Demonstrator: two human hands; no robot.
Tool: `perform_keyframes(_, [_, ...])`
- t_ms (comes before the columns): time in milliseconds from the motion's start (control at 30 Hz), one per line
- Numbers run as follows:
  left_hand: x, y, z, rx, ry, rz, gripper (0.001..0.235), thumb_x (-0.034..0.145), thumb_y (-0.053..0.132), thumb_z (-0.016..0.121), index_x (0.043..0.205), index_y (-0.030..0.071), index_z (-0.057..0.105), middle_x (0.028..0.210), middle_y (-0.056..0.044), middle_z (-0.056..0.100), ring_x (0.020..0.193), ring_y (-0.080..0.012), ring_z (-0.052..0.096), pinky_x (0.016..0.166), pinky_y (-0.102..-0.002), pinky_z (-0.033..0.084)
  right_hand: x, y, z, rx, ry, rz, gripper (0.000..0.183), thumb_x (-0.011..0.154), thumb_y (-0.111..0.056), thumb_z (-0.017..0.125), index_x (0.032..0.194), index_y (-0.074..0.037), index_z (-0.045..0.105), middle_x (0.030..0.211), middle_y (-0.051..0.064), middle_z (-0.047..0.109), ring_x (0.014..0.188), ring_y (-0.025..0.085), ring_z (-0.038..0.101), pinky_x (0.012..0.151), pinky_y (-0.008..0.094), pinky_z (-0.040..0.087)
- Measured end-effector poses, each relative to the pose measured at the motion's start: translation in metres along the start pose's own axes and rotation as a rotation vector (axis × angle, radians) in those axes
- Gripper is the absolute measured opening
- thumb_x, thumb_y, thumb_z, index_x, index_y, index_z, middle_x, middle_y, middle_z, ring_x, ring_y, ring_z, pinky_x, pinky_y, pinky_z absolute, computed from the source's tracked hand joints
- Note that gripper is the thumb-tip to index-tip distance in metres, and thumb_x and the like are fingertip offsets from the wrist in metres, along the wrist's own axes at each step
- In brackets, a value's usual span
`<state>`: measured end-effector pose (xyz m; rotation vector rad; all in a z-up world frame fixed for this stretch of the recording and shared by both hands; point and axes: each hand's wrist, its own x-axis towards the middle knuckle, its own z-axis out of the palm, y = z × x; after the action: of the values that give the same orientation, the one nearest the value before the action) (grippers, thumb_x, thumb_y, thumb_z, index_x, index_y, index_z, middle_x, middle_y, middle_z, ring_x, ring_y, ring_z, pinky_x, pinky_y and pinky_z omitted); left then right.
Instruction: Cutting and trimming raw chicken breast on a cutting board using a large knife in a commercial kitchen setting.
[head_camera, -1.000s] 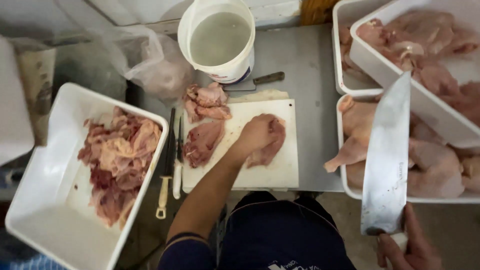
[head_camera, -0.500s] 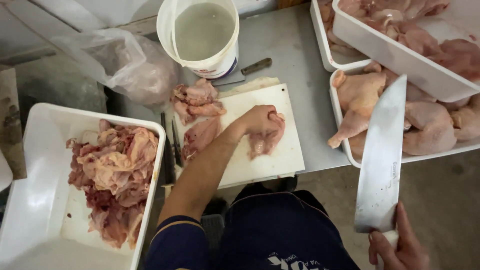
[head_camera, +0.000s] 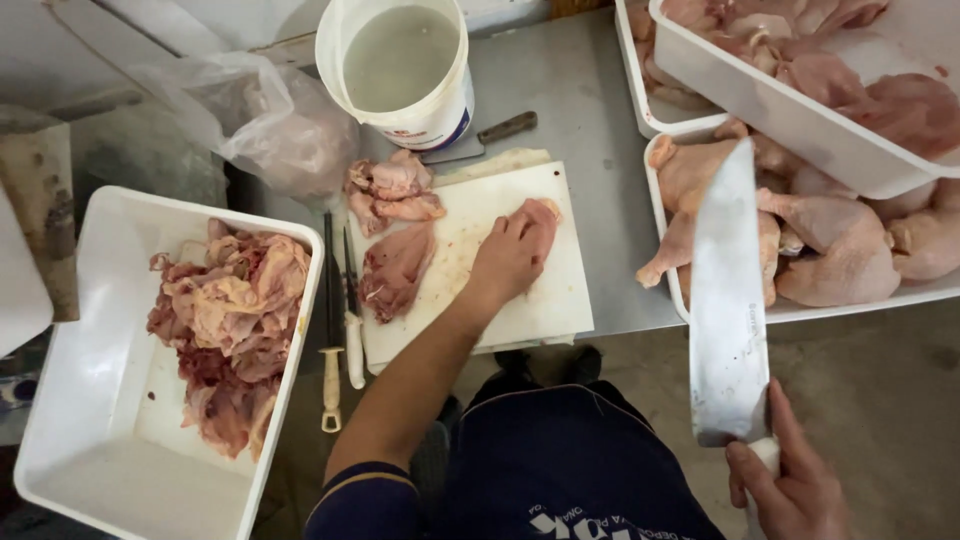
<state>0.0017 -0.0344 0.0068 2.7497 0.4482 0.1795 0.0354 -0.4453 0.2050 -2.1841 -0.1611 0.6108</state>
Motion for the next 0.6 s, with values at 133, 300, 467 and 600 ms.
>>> perform_keyframes(133, [0.007, 0.025, -0.032, 0.107, -0.133, -0.084, 0.063, 0.079, -0.001, 0.061, 0.139, -0.008, 0.041, 0.117, -0.022, 0.059, 0.096, -0.0394, 0.056, 0.077, -0.050, 0.056, 0.005, 0.005, -0.003, 0.008, -0.050, 0.036, 0.081, 0.088, -0.007, 0.068, 0.166, -0.018, 0.046, 0.053, 0.013, 0.058, 0.050, 0.017, 0.049, 0.062, 0.028, 0.042])
perform_keyframes(300, [0.005, 0.026, -0.047, -0.265, 0.017, -0.561, 0.038, 0.091, 0.028, 0.049, 0.118, 0.010, 0.068, 0.109, -0.017, 0.071, 0.100, -0.0361, 0.066, 0.087, -0.047, 0.051, 0.041, 0.013, 0.003, -0.220, -0.310, 0.152, 0.085, 0.088, -0.025, 0.070, 0.165, -0.039, 0.038, 0.052, 0.011, 0.068, 0.052, 0.018, 0.059, 0.065, 0.029, 0.049])
perform_keyframes(467, [-0.008, 0.008, -0.024, -0.427, 0.233, -0.534, 0.020, 0.083, 0.012, 0.064, 0.102, 0.010, 0.070, 0.097, -0.011, 0.070, 0.087, -0.0288, 0.066, 0.083, -0.037, 0.050, 0.063, -0.024, 0.054, -0.315, -0.553, 0.102, 0.078, 0.093, -0.037, 0.059, 0.165, -0.043, 0.030, 0.078, 0.011, 0.082, 0.066, 0.020, 0.077, 0.082, 0.029, 0.056])
perform_keyframes(600, [-0.021, -0.007, 0.015, -0.257, 0.269, -0.595, 0.043, 0.079, 0.023, 0.076, 0.119, 0.010, 0.067, 0.104, -0.012, 0.063, 0.098, -0.0345, 0.071, 0.086, -0.041, 0.062, 0.091, 0.001, 0.130, -0.218, -0.520, -0.098, 0.068, 0.098, -0.034, 0.060, 0.162, -0.033, 0.037, 0.089, 0.031, 0.073, 0.088, 0.045, 0.072, 0.090, 0.052, 0.057])
